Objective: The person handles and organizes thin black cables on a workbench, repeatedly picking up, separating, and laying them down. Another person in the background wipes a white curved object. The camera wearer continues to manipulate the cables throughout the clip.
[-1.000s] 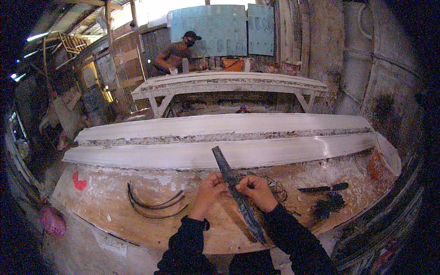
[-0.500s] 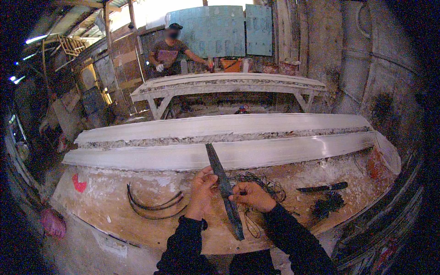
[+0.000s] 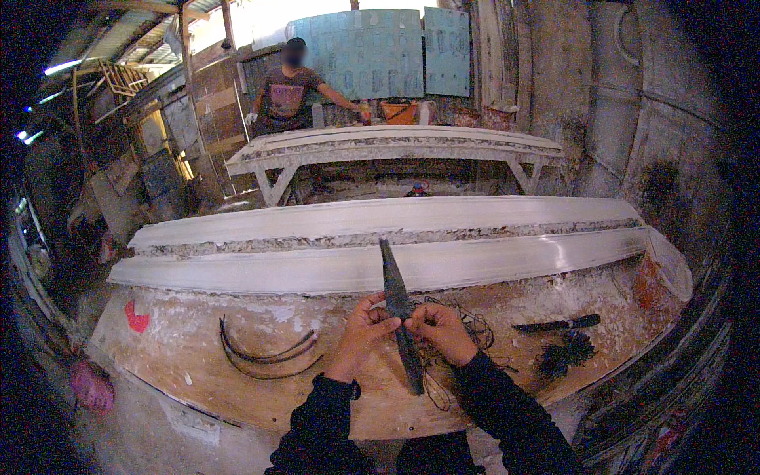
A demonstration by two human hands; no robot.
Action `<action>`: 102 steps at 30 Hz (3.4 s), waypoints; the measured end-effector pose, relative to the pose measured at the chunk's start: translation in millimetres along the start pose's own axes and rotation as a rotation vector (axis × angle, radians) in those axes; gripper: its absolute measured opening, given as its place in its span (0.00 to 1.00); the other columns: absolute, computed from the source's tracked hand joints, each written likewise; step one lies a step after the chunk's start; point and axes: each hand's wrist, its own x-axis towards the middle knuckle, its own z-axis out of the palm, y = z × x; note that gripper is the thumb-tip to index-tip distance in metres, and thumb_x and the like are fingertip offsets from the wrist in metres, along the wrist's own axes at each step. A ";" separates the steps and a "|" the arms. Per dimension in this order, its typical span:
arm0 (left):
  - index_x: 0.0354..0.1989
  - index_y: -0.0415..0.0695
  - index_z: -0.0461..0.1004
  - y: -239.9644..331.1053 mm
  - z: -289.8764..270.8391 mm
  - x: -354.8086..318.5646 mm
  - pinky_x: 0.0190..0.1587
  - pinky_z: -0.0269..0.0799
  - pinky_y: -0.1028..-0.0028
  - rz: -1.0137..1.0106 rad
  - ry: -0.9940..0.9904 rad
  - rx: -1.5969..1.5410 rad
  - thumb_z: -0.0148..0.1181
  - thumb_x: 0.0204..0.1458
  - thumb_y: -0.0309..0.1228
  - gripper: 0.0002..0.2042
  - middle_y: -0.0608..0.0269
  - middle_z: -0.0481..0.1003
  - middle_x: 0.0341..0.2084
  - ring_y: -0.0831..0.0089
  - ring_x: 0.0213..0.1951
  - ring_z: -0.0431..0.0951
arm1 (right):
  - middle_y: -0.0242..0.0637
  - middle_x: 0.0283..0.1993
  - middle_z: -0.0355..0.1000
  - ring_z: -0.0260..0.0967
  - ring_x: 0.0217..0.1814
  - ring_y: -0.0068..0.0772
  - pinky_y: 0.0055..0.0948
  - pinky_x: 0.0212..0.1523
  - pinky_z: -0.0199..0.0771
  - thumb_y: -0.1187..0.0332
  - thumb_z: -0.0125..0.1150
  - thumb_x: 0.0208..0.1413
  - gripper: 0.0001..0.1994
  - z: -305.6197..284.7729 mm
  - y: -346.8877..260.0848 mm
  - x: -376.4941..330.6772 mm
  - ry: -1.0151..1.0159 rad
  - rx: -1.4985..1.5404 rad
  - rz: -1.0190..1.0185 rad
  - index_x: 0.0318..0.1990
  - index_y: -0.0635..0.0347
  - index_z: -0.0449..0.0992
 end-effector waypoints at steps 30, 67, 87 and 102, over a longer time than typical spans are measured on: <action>0.28 0.39 0.72 6.9 0.5 -6.3 0.29 0.64 0.82 0.041 -0.140 0.269 0.58 0.44 0.27 0.05 0.69 0.73 0.23 0.84 0.26 0.69 | 0.31 0.24 0.69 0.67 0.24 0.20 0.23 0.25 0.68 0.70 0.57 0.46 0.06 -5.0 15.4 1.1 0.005 -0.062 0.000 0.31 0.62 0.72; 0.39 0.40 0.69 9.1 -0.8 -8.7 0.40 0.64 0.80 -0.089 -0.210 0.236 0.53 0.50 0.33 0.11 0.68 0.71 0.32 0.81 0.34 0.68 | 0.25 0.21 0.64 0.60 0.21 0.13 0.16 0.20 0.62 0.72 0.54 0.49 0.05 -1.9 -1.8 -5.6 0.029 -0.034 0.077 0.23 0.60 0.67; 0.37 0.41 0.63 85.4 -96.3 -160.9 0.20 0.63 0.80 0.706 0.489 -0.382 0.49 0.50 0.32 0.10 0.63 0.66 0.30 0.77 0.27 0.65 | 0.31 0.15 0.66 0.61 0.14 0.18 0.22 0.16 0.63 0.65 0.58 0.40 0.07 8.3 -12.5 -9.2 -0.494 -0.498 0.144 0.24 0.59 0.73; 0.30 0.42 0.71 -2.0 -22.8 -107.3 0.28 0.63 0.80 -0.063 0.357 -0.108 0.56 0.46 0.29 0.05 0.71 0.70 0.22 0.82 0.25 0.67 | 0.28 0.20 0.67 0.62 0.20 0.17 0.18 0.21 0.63 0.59 0.57 0.46 0.13 10.6 0.3 -6.4 -0.410 -0.367 0.114 0.34 0.57 0.75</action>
